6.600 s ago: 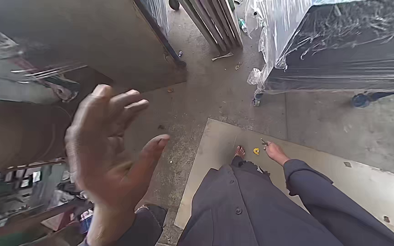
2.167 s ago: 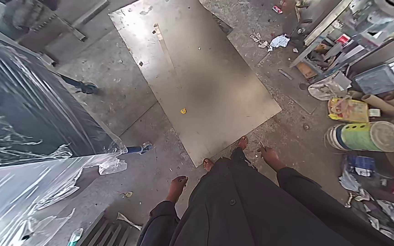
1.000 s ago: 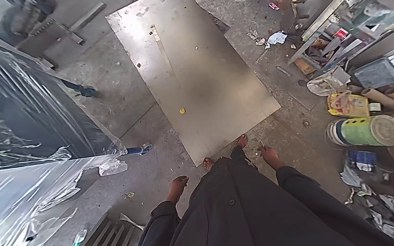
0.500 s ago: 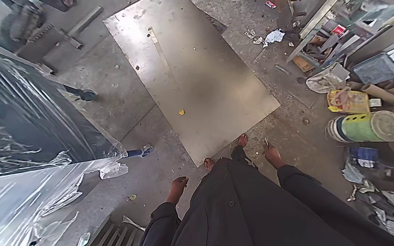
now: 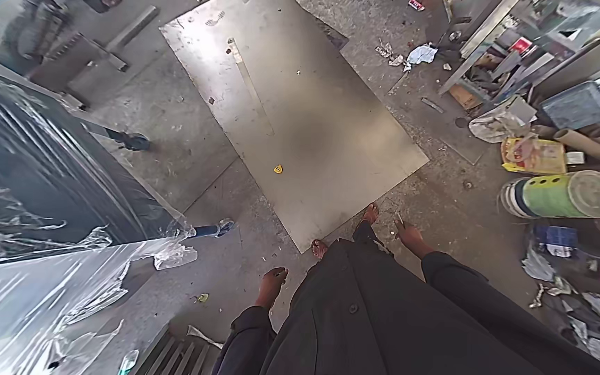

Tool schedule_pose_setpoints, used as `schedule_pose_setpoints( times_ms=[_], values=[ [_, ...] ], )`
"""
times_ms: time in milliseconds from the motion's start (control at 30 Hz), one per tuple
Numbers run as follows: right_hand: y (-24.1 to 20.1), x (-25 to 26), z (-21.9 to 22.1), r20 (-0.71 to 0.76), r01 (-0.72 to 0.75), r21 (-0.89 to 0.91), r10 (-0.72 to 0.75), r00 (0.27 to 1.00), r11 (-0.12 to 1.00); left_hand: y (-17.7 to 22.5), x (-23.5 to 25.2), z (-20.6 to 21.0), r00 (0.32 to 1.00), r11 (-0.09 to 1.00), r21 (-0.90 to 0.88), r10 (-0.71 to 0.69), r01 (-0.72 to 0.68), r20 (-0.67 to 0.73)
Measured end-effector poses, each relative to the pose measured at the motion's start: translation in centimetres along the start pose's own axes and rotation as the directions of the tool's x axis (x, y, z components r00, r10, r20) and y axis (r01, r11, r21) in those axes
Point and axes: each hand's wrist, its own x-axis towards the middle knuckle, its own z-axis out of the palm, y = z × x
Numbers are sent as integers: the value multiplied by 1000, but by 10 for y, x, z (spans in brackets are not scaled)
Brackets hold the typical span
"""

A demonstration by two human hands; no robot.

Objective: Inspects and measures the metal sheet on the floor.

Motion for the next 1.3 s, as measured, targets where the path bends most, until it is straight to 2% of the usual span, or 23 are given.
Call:
schedule_pose_setpoints(
  times_ms=[1300],
  values=[
    [-11, 2, 3, 71, 21, -67, -16, 997, 998, 8, -3, -7, 1000, 1000, 11, -24, 24, 13]
  ],
)
